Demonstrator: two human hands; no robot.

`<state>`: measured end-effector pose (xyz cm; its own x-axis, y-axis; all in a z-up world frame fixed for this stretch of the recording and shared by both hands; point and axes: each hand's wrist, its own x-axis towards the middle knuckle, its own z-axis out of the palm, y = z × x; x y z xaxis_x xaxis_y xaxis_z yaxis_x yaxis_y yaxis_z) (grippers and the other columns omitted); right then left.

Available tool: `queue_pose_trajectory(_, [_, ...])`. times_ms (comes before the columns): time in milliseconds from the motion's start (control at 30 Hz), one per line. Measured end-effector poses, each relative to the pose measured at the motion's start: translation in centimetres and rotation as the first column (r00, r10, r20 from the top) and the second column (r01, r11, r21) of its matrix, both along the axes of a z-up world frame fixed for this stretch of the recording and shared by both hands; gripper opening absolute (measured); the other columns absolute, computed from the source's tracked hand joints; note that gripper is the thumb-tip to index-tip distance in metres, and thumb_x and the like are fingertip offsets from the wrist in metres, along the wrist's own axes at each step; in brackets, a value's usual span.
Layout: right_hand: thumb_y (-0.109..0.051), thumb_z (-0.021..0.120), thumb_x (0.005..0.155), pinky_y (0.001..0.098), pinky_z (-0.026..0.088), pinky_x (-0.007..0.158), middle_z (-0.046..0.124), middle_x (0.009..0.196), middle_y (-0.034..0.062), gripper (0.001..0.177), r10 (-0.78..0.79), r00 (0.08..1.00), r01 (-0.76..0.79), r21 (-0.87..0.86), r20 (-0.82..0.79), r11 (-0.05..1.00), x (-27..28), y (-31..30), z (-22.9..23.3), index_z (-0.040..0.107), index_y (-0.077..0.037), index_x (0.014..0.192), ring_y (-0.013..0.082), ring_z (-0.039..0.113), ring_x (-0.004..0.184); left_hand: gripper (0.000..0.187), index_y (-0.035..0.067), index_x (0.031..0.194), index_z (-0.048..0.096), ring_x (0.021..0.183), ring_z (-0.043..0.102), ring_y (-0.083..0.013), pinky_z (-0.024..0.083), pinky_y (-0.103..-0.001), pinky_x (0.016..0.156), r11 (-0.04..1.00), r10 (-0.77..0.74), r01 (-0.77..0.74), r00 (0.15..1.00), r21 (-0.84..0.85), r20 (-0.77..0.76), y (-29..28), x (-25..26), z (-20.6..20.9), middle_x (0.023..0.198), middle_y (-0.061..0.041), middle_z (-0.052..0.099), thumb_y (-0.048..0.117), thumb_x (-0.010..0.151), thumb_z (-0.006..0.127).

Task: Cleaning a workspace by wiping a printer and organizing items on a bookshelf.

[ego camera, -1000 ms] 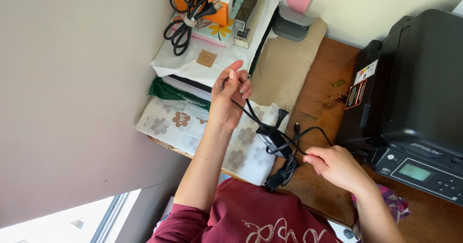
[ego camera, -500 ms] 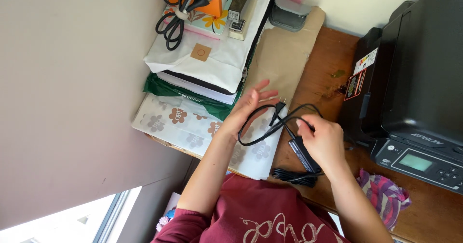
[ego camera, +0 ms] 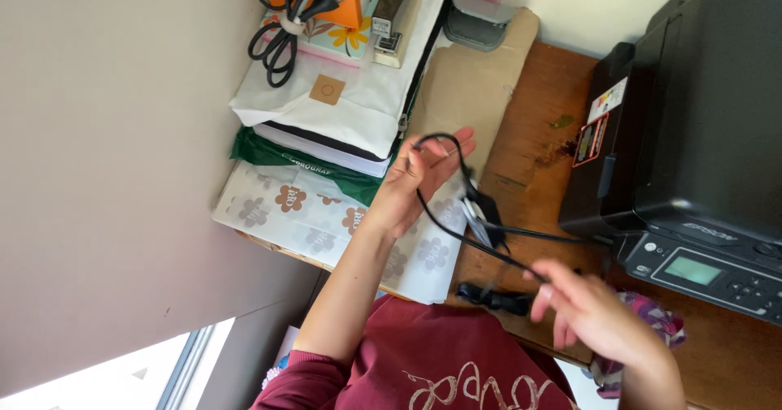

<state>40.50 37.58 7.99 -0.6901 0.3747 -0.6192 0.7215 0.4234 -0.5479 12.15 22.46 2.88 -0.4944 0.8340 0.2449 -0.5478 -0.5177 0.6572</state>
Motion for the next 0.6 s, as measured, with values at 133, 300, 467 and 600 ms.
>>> queue_pose_trajectory(133, [-0.027,0.049,0.102,0.0280,0.060,0.049,0.080,0.086,0.0035,0.039,0.026,0.995,-0.014,-0.128,0.093,0.992,1.0,-1.0,0.6,0.053,-0.021,0.140,0.0128,0.076,0.051,0.044,0.015,0.127,0.055,0.147,0.053,-0.0301,0.040,-0.044,0.126,0.986,-0.041,0.048,0.998,0.162,-0.044,1.4,0.7,2.8,0.148,-0.023,0.056,0.053,0.106,0.054])
queue_pose_trajectory(300, [-0.028,0.062,0.094,0.0319,0.058,0.052,0.081,0.072,0.0041,0.026,-0.058,0.987,0.110,0.364,-0.152,0.925,-1.2,-2.3,2.9,0.071,-0.013,0.113,0.0189,0.074,0.050,0.049,0.035,0.144,0.038,0.101,0.060,-0.0221,0.049,-0.038,0.097,0.997,-0.025,0.037,0.987,0.073,-0.160,1.8,1.1,4.8,0.117,-0.008,0.061,0.054,0.103,0.054])
queue_pose_trajectory(467, [-0.024,0.071,0.095,0.0358,0.053,0.057,0.073,0.071,0.0113,0.018,0.066,0.911,0.253,0.679,-0.407,0.689,-5.4,-2.5,7.4,0.074,-0.006,0.099,0.0251,0.071,0.058,0.055,0.030,0.147,0.036,0.080,0.047,-0.0145,0.039,-0.028,0.073,0.989,-0.089,0.063,0.976,-0.134,-0.199,2.0,0.6,-0.5,0.100,-0.003,0.057,0.044,0.102,0.064])
queue_pose_trajectory(600, [-0.011,0.072,0.096,0.0347,0.055,0.063,0.073,0.086,0.0122,0.011,0.257,0.681,0.306,0.585,-0.686,0.751,-10.1,-2.0,9.5,0.072,-0.003,0.103,0.0257,0.072,0.069,0.043,0.000,0.117,0.060,0.084,0.048,-0.0119,0.042,-0.025,0.075,0.976,-0.078,0.038,0.980,-0.212,-0.185,2.4,0.8,-2.7,0.095,-0.002,0.057,0.041,0.109,0.067])
